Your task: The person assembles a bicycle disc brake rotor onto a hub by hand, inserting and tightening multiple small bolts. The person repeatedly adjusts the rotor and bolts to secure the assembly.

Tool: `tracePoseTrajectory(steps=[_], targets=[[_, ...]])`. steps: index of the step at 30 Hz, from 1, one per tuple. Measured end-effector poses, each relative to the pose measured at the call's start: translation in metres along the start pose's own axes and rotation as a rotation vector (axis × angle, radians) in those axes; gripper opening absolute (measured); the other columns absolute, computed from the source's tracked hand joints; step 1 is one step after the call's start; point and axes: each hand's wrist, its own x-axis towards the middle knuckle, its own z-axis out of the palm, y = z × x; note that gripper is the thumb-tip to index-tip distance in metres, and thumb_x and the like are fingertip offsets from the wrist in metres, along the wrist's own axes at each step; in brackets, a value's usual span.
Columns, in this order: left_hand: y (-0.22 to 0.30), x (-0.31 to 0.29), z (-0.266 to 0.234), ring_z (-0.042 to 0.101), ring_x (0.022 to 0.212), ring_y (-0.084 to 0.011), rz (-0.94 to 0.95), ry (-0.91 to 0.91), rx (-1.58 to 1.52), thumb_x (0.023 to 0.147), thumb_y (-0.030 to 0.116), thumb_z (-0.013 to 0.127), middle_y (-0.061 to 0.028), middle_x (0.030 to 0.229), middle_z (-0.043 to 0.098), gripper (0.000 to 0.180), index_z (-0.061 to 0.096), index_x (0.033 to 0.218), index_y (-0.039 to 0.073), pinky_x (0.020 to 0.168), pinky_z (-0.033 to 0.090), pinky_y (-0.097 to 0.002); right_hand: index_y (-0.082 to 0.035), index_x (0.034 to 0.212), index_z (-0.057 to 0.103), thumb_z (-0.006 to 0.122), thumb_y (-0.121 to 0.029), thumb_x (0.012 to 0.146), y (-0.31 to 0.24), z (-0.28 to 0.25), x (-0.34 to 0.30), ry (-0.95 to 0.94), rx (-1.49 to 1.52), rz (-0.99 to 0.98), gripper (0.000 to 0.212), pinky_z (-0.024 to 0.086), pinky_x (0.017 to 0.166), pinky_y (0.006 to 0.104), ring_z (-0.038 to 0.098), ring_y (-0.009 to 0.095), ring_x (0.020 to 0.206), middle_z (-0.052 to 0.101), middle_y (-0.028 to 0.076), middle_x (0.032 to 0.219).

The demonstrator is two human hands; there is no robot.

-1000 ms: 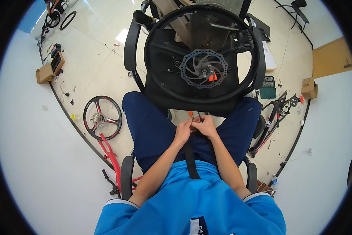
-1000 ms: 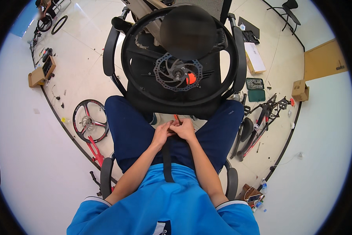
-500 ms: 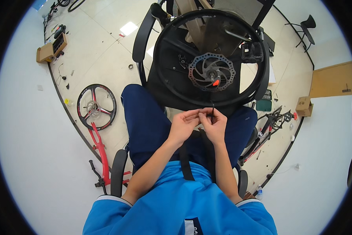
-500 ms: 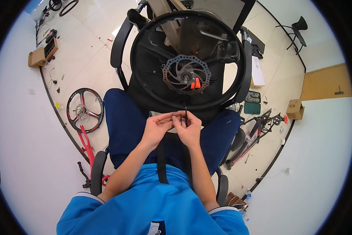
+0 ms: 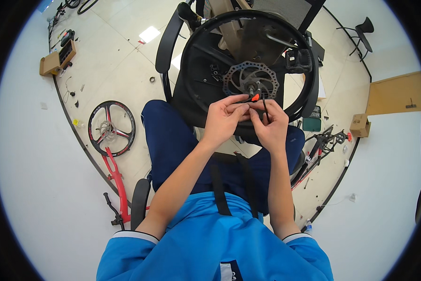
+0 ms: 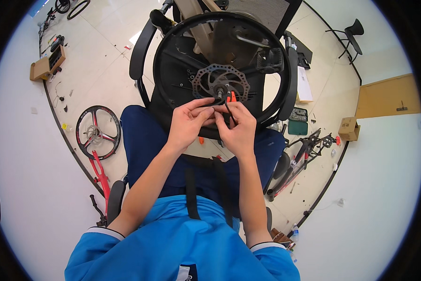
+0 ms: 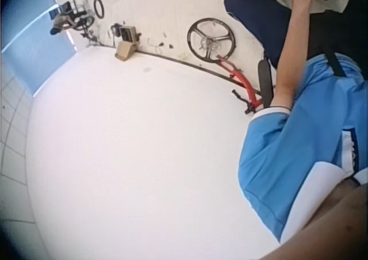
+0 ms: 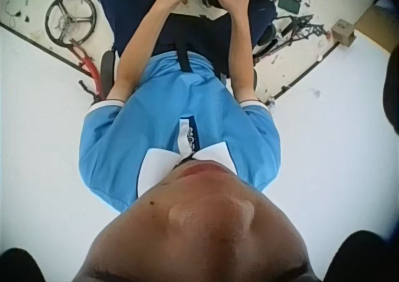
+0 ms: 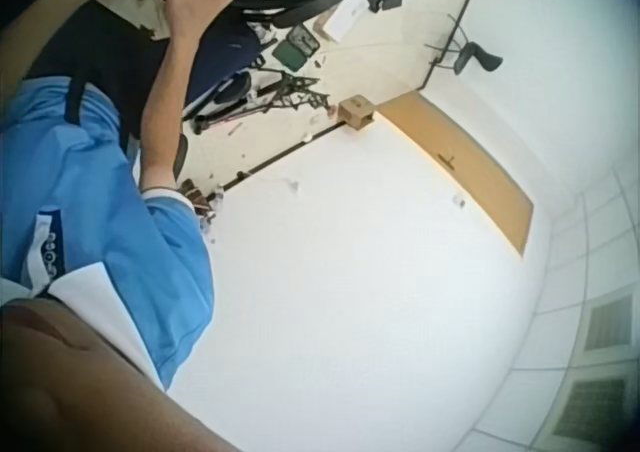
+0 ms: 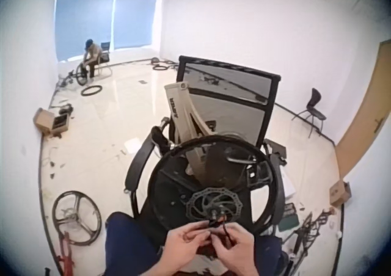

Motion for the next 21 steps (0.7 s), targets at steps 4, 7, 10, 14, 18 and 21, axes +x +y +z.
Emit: tracePoseTrajectory(steps=[4,7,10,14,18,21], targets=[[0.002,0.008,0.002,0.073,0.092,-0.0187,0.036,0.048,0.013,0.096,0.001,0.064,-0.0179,0.1,0.074,0.024,0.062,0.116,-0.013,0.086,0.062,-0.0289,0.0,0.094,0.075,0.072,0.001,0.083,-0.003,0.001,0.01,0.028,-0.075,-0.067,0.011,0.029,0.048,0.0203,0.044,0.002,0.055,0.066,0.0,0.085],[0.0,0.016,0.003,0.073,0.084,-0.0158,0.094,0.095,0.066,0.095,0.003,0.068,-0.0139,0.094,0.075,0.017,0.069,0.105,-0.01,0.079,0.061,-0.0268,0.001,0.092,0.074,0.072,0.0,0.083,-0.001,0.005,0.02,0.066,-0.062,-0.074,0.01,0.031,0.048,0.0215,0.045,0.004,0.055,0.065,0.001,0.082],[-0.001,0.038,0.0,0.07,0.08,-0.013,0.224,0.065,0.179,0.093,0.003,0.068,-0.0111,0.093,0.075,0.013,0.073,0.101,-0.007,0.073,0.056,-0.0256,0.002,0.092,0.073,0.073,-0.001,0.083,0.004,0.004,0.036,0.083,-0.11,-0.085,0.009,0.037,0.052,0.0223,0.052,0.007,0.059,0.064,0.003,0.082],[-0.007,0.058,-0.005,0.069,0.082,-0.0107,0.322,0.081,0.51,0.094,0.004,0.066,-0.0082,0.094,0.075,0.017,0.072,0.108,-0.004,0.075,0.054,-0.023,0.003,0.092,0.073,0.074,-0.003,0.083,0.021,0.006,0.06,0.07,-0.052,-0.035,0.011,0.047,0.061,0.0263,0.061,0.014,0.065,0.065,0.008,0.081],[-0.012,0.063,-0.009,0.069,0.075,-0.0137,0.464,0.16,0.712,0.091,0.004,0.068,-0.0097,0.09,0.073,0.014,0.074,0.103,-0.003,0.07,0.053,-0.0245,0.003,0.089,0.074,0.075,-0.005,0.082,0.033,0.01,0.068,0.051,-0.145,-0.038,0.011,0.046,0.059,0.029,0.057,0.016,0.061,0.063,0.009,0.073],[-0.015,0.064,-0.006,0.068,0.071,-0.0149,0.497,0.202,0.711,0.09,0.004,0.069,-0.0106,0.088,0.072,0.013,0.075,0.1,-0.002,0.067,0.052,-0.0252,0.002,0.087,0.074,0.075,-0.006,0.081,0.032,0.015,0.067,0.082,-0.209,-0.032,0.011,0.043,0.056,0.03,0.053,0.016,0.058,0.061,0.009,0.068]])
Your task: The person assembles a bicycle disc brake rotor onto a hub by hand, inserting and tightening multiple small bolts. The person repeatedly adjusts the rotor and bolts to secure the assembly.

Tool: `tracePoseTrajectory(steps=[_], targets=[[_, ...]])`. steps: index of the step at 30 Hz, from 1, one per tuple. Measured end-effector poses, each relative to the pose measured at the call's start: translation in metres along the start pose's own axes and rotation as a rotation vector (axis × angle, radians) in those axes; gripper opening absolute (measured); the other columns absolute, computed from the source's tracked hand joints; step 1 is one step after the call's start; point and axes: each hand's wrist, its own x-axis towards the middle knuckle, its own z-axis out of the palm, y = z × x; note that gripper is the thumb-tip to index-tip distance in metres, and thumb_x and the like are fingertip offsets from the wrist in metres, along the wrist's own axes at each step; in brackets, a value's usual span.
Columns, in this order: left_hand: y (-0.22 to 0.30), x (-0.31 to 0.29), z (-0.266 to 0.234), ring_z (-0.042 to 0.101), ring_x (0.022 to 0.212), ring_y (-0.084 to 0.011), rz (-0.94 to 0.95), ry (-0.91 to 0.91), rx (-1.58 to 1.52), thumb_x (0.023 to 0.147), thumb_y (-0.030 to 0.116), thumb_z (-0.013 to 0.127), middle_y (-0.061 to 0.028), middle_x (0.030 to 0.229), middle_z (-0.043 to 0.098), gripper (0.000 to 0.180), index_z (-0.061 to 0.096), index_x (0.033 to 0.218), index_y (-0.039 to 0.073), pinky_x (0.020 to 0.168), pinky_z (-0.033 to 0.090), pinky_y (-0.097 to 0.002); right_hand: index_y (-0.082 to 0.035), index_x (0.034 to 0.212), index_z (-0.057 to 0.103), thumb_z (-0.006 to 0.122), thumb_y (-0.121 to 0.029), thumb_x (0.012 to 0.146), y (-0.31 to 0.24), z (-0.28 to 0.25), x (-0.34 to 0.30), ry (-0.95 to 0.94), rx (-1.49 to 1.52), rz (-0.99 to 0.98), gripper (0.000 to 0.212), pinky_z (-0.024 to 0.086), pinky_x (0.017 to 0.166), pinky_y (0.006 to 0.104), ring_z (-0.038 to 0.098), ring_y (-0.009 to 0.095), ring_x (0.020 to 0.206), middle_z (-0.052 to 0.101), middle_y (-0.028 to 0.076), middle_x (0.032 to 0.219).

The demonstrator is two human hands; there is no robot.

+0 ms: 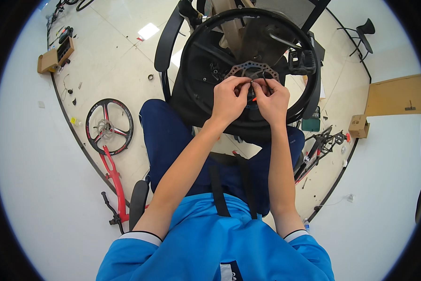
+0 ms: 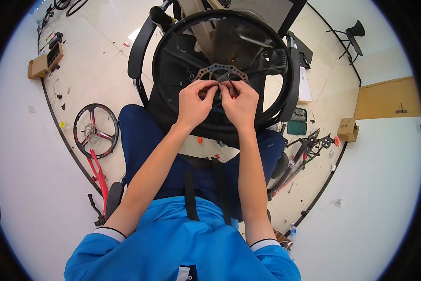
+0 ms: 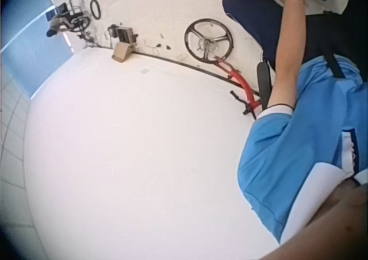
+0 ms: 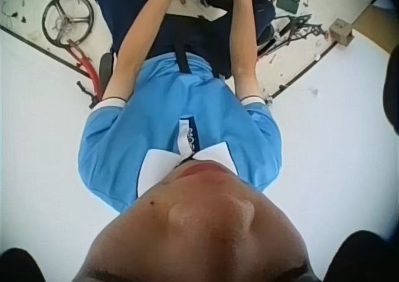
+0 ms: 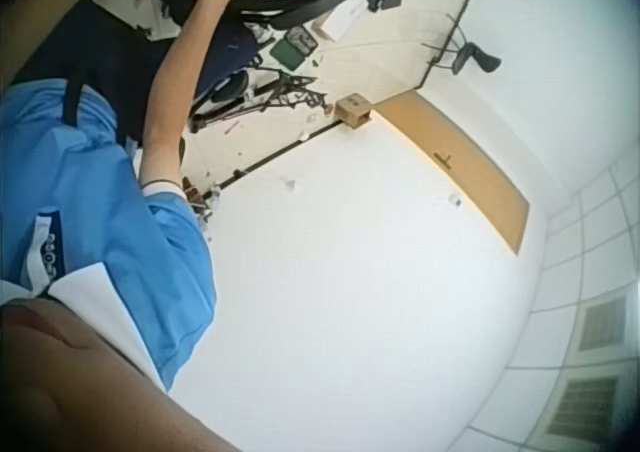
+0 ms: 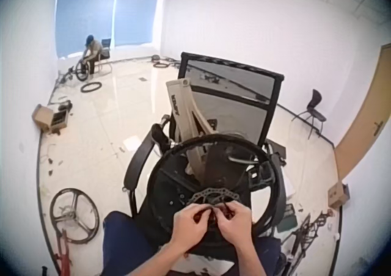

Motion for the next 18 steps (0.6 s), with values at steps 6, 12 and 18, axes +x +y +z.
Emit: tracePoseTrajectory(steps=[6,12,18], targets=[[-0.005,0.001,0.008,0.066,0.068,-0.0149,0.069,0.074,0.004,0.089,0.003,0.069,-0.0117,0.087,0.072,0.012,0.075,0.099,-0.001,0.061,0.051,-0.0261,0.002,0.084,0.074,0.074,-0.009,0.08,0.0,0.006,0.001,0.063,-0.016,0.049,0.012,0.04,0.052,0.0302,0.049,0.014,0.052,0.055,0.008,0.058],[-0.004,0.0,0.014,0.064,0.065,-0.0202,0.23,0.169,0.136,0.086,0.0,0.07,-0.0112,0.088,0.067,0.014,0.076,0.098,0.0,0.059,0.051,-0.0297,0.003,0.083,0.073,0.071,-0.01,0.08,-0.003,0.009,0.0,0.081,0.019,0.098,0.014,0.042,0.052,0.0282,0.049,0.011,0.05,0.055,0.006,0.054],[-0.009,0.001,0.01,0.065,0.071,-0.0238,0.344,0.101,0.225,0.084,-0.002,0.071,-0.0117,0.092,0.065,0.017,0.076,0.1,0.0,0.064,0.053,-0.0322,0.006,0.086,0.073,0.071,-0.01,0.082,0.003,0.014,-0.003,0.08,0.107,0.107,0.017,0.045,0.055,0.026,0.055,0.01,0.054,0.063,0.008,0.061]])
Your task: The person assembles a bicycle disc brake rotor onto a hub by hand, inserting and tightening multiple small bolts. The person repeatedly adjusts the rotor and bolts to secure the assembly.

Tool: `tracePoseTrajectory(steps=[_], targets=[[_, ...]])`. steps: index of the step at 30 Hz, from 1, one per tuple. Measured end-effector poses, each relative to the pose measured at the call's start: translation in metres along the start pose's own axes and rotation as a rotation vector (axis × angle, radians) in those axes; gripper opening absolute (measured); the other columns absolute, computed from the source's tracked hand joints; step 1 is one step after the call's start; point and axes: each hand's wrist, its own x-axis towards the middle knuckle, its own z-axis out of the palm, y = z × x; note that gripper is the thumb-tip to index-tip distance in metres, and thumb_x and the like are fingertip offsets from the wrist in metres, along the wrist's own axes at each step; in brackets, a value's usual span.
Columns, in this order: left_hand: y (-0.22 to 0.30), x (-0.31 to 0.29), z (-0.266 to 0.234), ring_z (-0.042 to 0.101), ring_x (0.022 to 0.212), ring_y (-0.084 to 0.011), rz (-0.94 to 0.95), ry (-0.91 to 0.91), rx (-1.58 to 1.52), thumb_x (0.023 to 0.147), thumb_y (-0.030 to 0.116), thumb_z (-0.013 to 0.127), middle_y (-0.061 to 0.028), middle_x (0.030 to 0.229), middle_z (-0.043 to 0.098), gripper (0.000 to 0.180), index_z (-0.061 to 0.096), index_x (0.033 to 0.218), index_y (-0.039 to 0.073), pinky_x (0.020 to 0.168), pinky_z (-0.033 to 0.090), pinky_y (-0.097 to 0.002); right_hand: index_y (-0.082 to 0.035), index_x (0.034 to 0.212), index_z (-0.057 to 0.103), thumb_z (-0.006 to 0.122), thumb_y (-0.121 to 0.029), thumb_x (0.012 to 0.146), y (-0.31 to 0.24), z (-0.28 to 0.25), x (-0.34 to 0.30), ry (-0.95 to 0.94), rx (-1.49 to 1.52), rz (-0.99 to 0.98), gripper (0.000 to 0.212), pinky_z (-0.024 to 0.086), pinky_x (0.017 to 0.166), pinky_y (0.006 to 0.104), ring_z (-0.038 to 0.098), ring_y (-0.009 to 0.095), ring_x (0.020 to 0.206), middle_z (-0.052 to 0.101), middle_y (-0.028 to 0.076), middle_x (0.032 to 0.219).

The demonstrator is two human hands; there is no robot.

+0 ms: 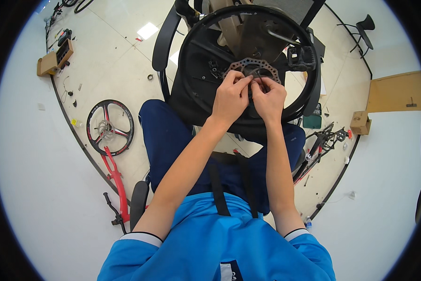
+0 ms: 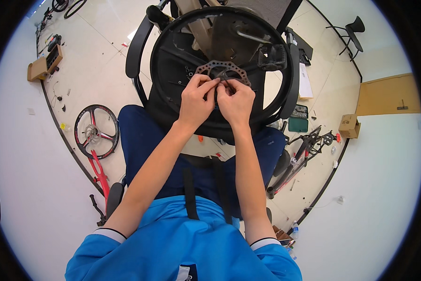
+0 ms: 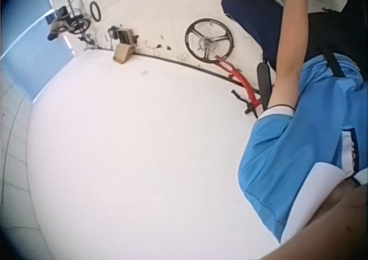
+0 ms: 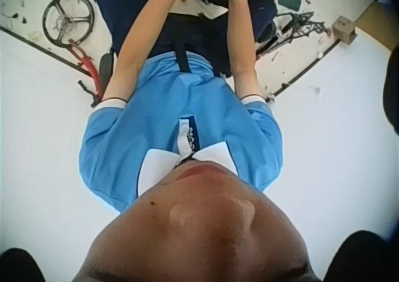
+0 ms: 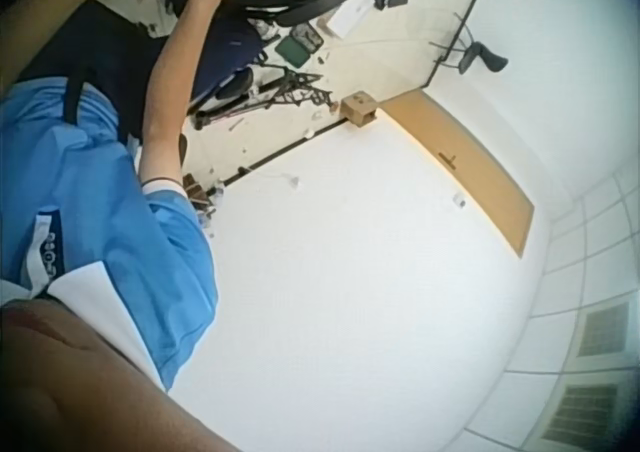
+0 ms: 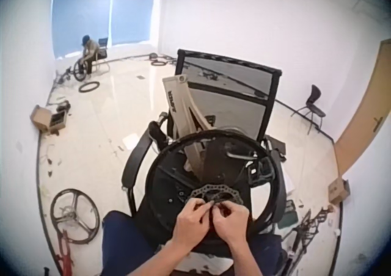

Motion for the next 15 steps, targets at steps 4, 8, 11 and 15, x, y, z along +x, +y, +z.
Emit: tracePoseTrajectory(steps=[4,8,11,15], targets=[[0.0,0.003,-0.003,0.067,0.074,-0.0257,0.048,-0.049,0.021,0.084,-0.002,0.071,-0.012,0.092,0.065,0.017,0.076,0.1,0.0,0.067,0.055,-0.0326,0.007,0.089,0.072,0.071,-0.01,0.084,0.004,-0.004,0.001,-0.03,0.062,0.01,0.018,0.045,0.057,0.0253,0.056,0.009,0.058,0.066,0.01,0.064],[-0.003,0.005,-0.004,0.069,0.077,-0.0284,0.088,-0.058,0.058,0.082,-0.001,0.072,-0.0123,0.091,0.069,0.016,0.076,0.097,0.0,0.068,0.055,-0.0328,0.007,0.091,0.073,0.07,-0.011,0.088,0.006,-0.01,-0.004,-0.013,0.15,0.067,0.018,0.044,0.057,0.0241,0.055,0.006,0.06,0.066,0.005,0.067],[-0.001,0.008,-0.002,0.072,0.075,-0.0259,0.034,-0.001,0.006,0.082,0.0,0.074,-0.0121,0.088,0.072,0.011,0.076,0.093,-0.001,0.066,0.057,-0.0306,0.007,0.093,0.073,0.07,-0.01,0.091,0.014,-0.021,-0.017,0.013,0.245,0.118,0.018,0.041,0.058,0.0215,0.053,0.004,0.063,0.065,0.0,0.07],[0.004,0.009,-0.003,0.074,0.07,-0.0187,-0.14,0.0,-0.083,0.082,0.002,0.077,-0.0115,0.086,0.074,0.007,0.076,0.088,-0.002,0.064,0.059,-0.0269,0.005,0.094,0.074,0.07,-0.01,0.091,0.029,-0.043,-0.039,0.039,0.299,0.237,0.016,0.039,0.058,0.0198,0.051,0.002,0.065,0.064,-0.003,0.074]])
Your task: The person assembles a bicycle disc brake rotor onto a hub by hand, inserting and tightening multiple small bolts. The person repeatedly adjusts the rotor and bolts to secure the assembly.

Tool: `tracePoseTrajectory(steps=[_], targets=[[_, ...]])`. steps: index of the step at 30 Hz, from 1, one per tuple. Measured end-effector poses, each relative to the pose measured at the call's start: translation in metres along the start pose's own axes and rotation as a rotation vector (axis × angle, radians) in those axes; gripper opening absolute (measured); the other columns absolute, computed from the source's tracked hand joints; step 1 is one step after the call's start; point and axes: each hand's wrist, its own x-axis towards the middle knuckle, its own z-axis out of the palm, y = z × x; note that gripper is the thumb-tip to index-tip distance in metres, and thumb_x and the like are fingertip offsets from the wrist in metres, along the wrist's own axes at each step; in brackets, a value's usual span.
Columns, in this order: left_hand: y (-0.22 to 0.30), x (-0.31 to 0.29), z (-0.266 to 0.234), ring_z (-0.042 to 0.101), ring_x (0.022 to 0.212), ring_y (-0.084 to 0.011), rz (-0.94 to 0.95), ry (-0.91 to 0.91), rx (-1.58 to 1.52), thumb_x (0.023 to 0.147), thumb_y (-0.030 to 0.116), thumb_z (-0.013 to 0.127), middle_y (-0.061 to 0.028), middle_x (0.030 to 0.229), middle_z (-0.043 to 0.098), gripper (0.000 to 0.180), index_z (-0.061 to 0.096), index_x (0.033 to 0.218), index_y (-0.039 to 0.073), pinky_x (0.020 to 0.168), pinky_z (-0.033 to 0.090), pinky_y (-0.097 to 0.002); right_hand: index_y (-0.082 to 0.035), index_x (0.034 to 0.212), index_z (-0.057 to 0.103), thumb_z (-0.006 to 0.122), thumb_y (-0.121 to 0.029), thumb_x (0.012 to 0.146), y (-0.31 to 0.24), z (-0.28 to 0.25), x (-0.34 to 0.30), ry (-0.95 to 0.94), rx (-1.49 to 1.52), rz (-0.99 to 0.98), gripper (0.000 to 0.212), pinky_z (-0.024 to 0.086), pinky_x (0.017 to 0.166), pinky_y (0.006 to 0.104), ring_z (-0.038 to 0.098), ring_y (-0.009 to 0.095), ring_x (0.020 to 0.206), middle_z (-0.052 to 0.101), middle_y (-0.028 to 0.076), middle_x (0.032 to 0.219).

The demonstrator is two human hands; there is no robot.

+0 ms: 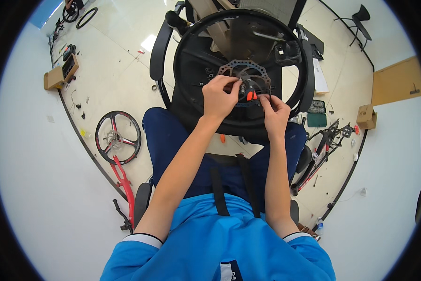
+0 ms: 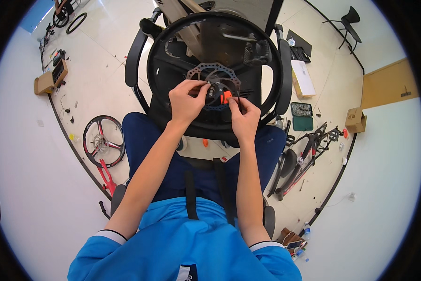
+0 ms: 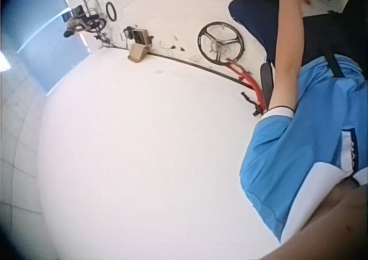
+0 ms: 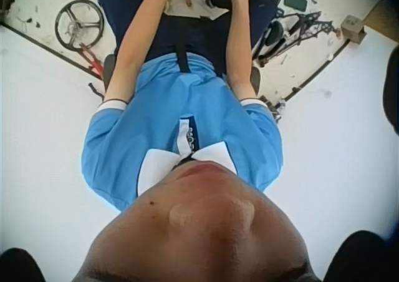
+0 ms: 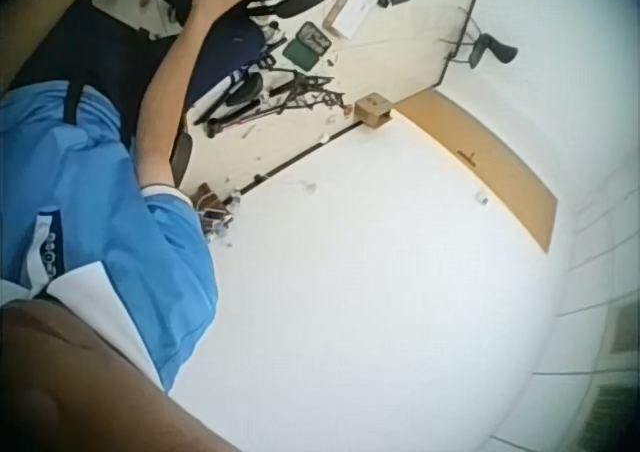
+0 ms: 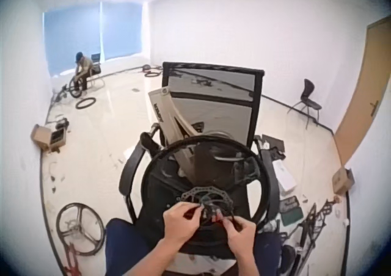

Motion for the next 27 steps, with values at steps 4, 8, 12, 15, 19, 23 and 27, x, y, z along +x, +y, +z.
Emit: tracePoseTrajectory(steps=[4,8,12,15,19,23,27], targets=[[0.004,-0.001,0.0,0.074,0.069,-0.019,0.043,0.005,0.026,0.082,0.001,0.076,-0.0118,0.085,0.074,0.008,0.076,0.089,-0.003,0.063,0.059,-0.0262,0.006,0.094,0.074,0.068,-0.009,0.092,0.01,-0.017,-0.018,0.015,0.018,0.066,0.016,0.04,0.06,0.0197,0.052,0.002,0.068,0.065,-0.002,0.075],[0.005,-0.002,0.003,0.074,0.069,-0.0184,0.093,-0.006,0.111,0.083,0.002,0.076,-0.0117,0.084,0.074,0.009,0.076,0.09,-0.003,0.063,0.058,-0.0254,0.006,0.094,0.074,0.068,-0.008,0.092,0.037,-0.022,-0.03,0.02,0.072,0.092,0.015,0.044,0.063,0.0201,0.055,0.003,0.069,0.067,0.0,0.077],[0.012,0.0,0.008,0.074,0.068,-0.0173,-0.053,-0.023,0.059,0.084,0.004,0.076,-0.0116,0.079,0.074,0.009,0.076,0.089,-0.004,0.063,0.057,-0.0247,0.005,0.094,0.074,0.069,-0.01,0.091,0.086,-0.022,-0.042,0.045,0.049,0.123,0.016,0.038,0.054,0.0229,0.049,0.002,0.06,0.063,-0.003,0.069],[0.007,0.001,0.005,0.074,0.069,-0.0163,-0.208,-0.036,0.004,0.085,0.008,0.076,-0.0122,0.075,0.074,0.012,0.076,0.089,-0.004,0.064,0.055,-0.024,0.005,0.094,0.074,0.069,-0.01,0.091,0.11,-0.025,-0.054,0.015,-0.035,0.173,0.016,0.038,0.054,0.0232,0.049,0.003,0.06,0.062,-0.002,0.068],[0.008,0.001,0.004,0.073,0.067,-0.0164,-0.282,-0.032,-0.022,0.086,0.007,0.075,-0.0126,0.076,0.074,0.012,0.076,0.09,-0.004,0.065,0.055,-0.0242,0.006,0.094,0.073,0.069,-0.01,0.091,0.116,-0.028,-0.054,0.006,0.066,0.252,0.016,0.038,0.056,0.023,0.05,0.003,0.062,0.062,-0.001,0.067],[0.014,0.001,0.005,0.072,0.066,-0.0187,-0.057,-0.037,0.111,0.085,0.003,0.073,-0.0131,0.079,0.073,0.009,0.075,0.091,-0.004,0.065,0.056,-0.026,0.006,0.094,0.073,0.068,-0.009,0.091,0.119,-0.028,-0.052,-0.013,0.059,0.271,0.016,0.04,0.059,0.0224,0.052,0.003,0.064,0.065,0.0,0.071],[0.012,0.003,0.004,0.072,0.067,-0.0223,0.16,-0.079,0.18,0.083,-0.001,0.072,-0.0134,0.08,0.071,0.009,0.075,0.092,-0.004,0.064,0.056,-0.0282,0.006,0.095,0.073,0.068,-0.008,0.091,0.119,-0.025,-0.054,-0.012,0.06,0.266,0.016,0.042,0.06,0.0225,0.054,0.004,0.065,0.067,0.001,0.072]])
